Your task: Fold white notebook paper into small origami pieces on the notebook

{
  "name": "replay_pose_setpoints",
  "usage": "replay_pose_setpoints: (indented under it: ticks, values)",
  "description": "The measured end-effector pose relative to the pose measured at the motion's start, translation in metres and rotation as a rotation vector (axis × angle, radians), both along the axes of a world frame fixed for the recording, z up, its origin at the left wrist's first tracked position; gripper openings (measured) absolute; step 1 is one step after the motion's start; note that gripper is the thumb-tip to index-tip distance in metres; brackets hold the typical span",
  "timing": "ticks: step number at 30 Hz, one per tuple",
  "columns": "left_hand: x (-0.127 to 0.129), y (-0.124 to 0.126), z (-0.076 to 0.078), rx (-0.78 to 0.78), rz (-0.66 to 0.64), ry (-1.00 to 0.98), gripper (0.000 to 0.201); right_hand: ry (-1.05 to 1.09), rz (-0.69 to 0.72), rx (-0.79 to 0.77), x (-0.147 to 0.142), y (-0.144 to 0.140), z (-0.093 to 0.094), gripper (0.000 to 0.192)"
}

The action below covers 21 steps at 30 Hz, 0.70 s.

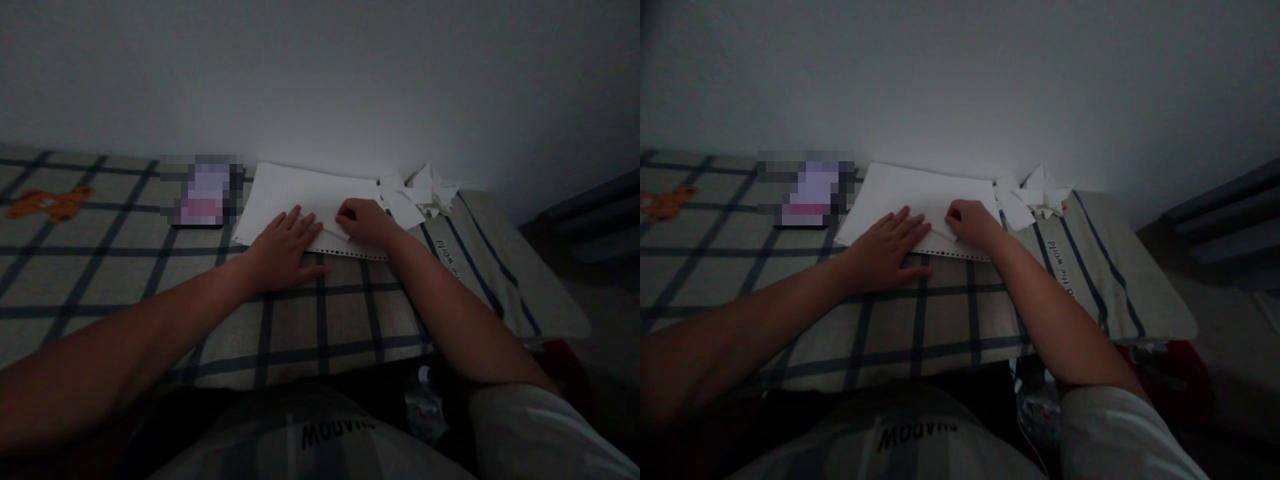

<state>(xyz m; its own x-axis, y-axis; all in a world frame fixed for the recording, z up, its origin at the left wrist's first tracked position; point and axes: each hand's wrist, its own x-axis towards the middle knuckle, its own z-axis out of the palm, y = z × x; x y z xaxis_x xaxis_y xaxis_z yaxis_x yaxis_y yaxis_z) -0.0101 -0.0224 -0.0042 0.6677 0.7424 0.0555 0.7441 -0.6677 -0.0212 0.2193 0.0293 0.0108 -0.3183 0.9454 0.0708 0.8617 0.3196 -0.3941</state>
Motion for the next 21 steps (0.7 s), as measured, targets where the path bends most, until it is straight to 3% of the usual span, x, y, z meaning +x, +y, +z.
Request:
replay_pose_setpoints:
  ticks: [21]
  values:
    - [-0.008, 0.014, 0.005, -0.024, -0.019, 0.004, 0.088, 0.000, 0.012, -0.001, -0.001, -0.001, 0.002, 0.010]
